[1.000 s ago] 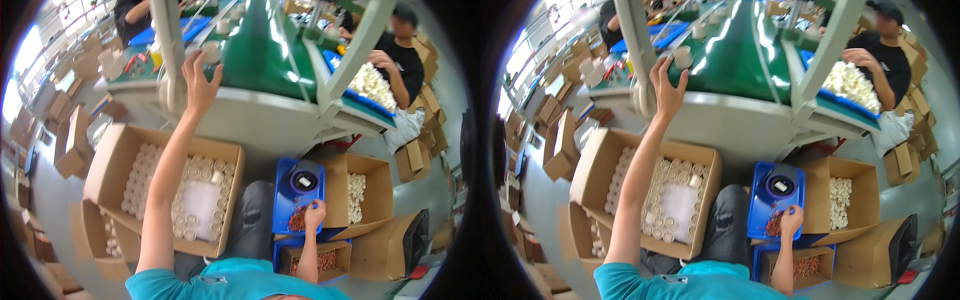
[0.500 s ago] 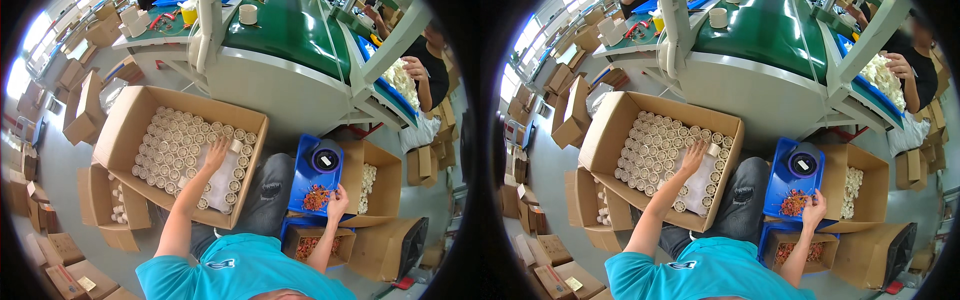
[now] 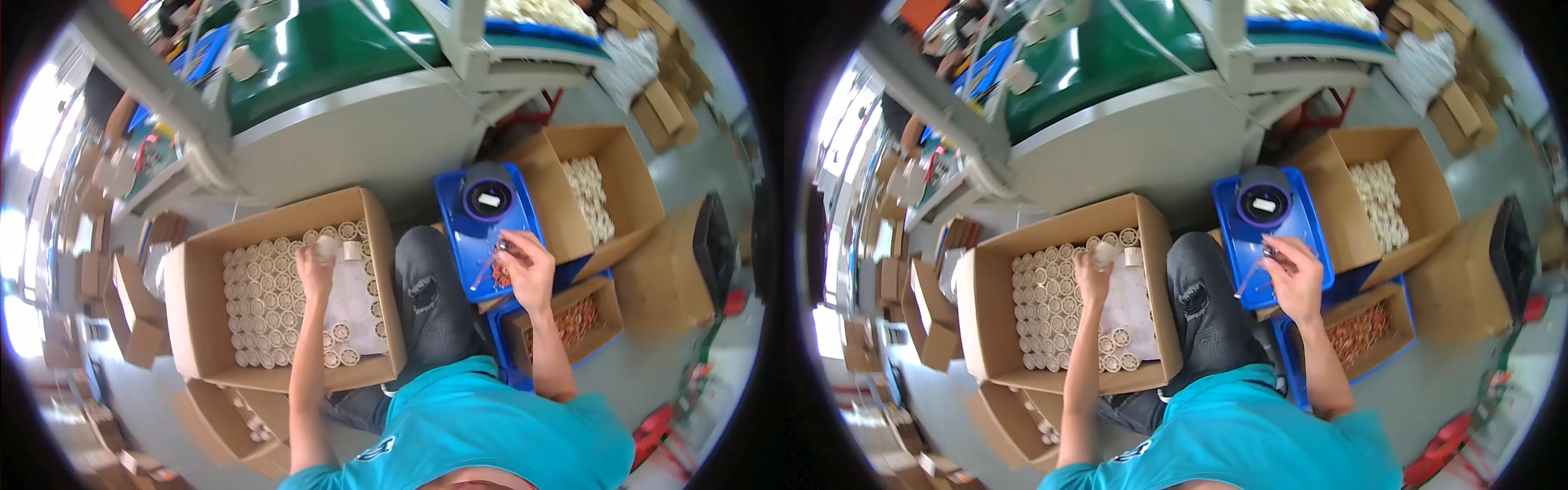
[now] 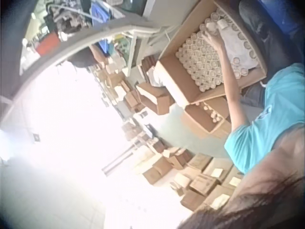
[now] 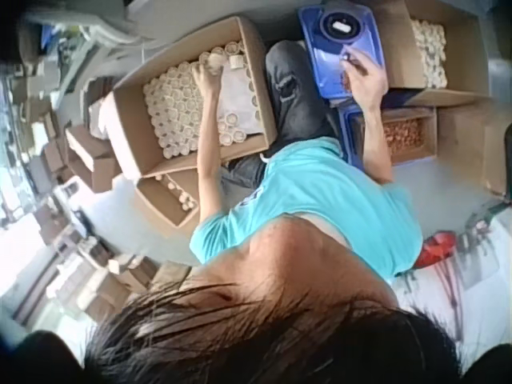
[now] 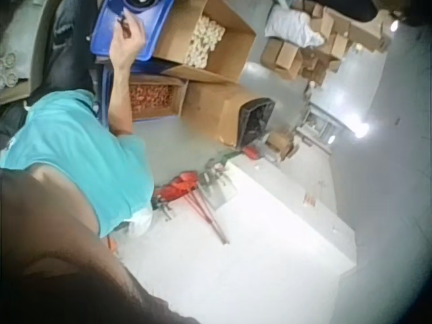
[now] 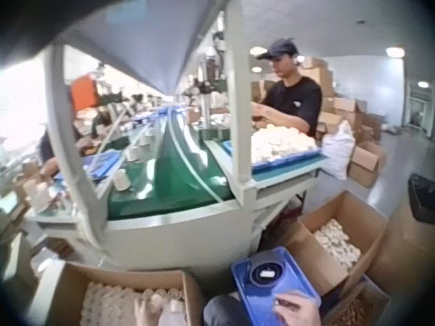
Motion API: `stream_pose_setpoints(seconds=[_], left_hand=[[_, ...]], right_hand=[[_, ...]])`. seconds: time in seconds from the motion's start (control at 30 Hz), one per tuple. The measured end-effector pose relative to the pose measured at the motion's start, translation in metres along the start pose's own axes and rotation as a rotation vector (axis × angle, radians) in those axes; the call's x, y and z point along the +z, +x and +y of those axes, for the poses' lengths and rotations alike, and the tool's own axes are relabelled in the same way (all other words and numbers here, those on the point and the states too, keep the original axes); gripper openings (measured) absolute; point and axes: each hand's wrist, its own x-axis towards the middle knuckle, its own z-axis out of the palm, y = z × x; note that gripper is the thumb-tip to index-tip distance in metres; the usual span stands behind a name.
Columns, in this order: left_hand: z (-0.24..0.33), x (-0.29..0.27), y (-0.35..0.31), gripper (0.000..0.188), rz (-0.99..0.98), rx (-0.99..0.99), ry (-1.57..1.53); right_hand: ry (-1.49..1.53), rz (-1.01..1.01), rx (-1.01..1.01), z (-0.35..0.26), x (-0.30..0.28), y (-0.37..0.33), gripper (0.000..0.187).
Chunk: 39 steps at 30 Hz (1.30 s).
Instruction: The person assembles electrical components by taking plastic cylinders from a box, inserting wired parts from a tray into each cylinder by hand, and placing the assembled units onto a conveyor belt.
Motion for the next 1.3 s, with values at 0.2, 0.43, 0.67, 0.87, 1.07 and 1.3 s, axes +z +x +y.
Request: stream_pose_setpoints(seconds=[0.2,0.43,0.67,0.87,1.07,1.3], left_hand=[[0.092,-0.091,-0.020,0.056,-0.032,-0.377,-1.351],[0.170,-0.107,-0.100,0.052,-0.210,-0.305,-1.120],[0.189,-0.128,-0.089,0.048,-0.459,0.096,-0.770],[0.170,-0.140,-0.086,0.047,-0.747,-0.197,-1.063],[0.169,-0.126,-0.084,0.049,-0.194,0.148,-0.560],[0.165,-0.116,-0.087,0.053,0.037,0.182,-0.377]], right_hand=[[0.359,-0.170,0.028,0.001,0.031,-0.002,0.025],[0.502,-0.335,0.179,-0.006,0.069,-0.011,0.024],[0.651,-0.483,0.370,-0.008,0.074,-0.019,0.023],[0.163,-0.434,-0.030,-0.009,0.078,-0.025,0.020],[-0.062,-0.294,-0.261,-0.022,0.077,-0.020,0.018],[0.001,-0.317,-0.393,-0.059,0.063,-0.030,0.023]])
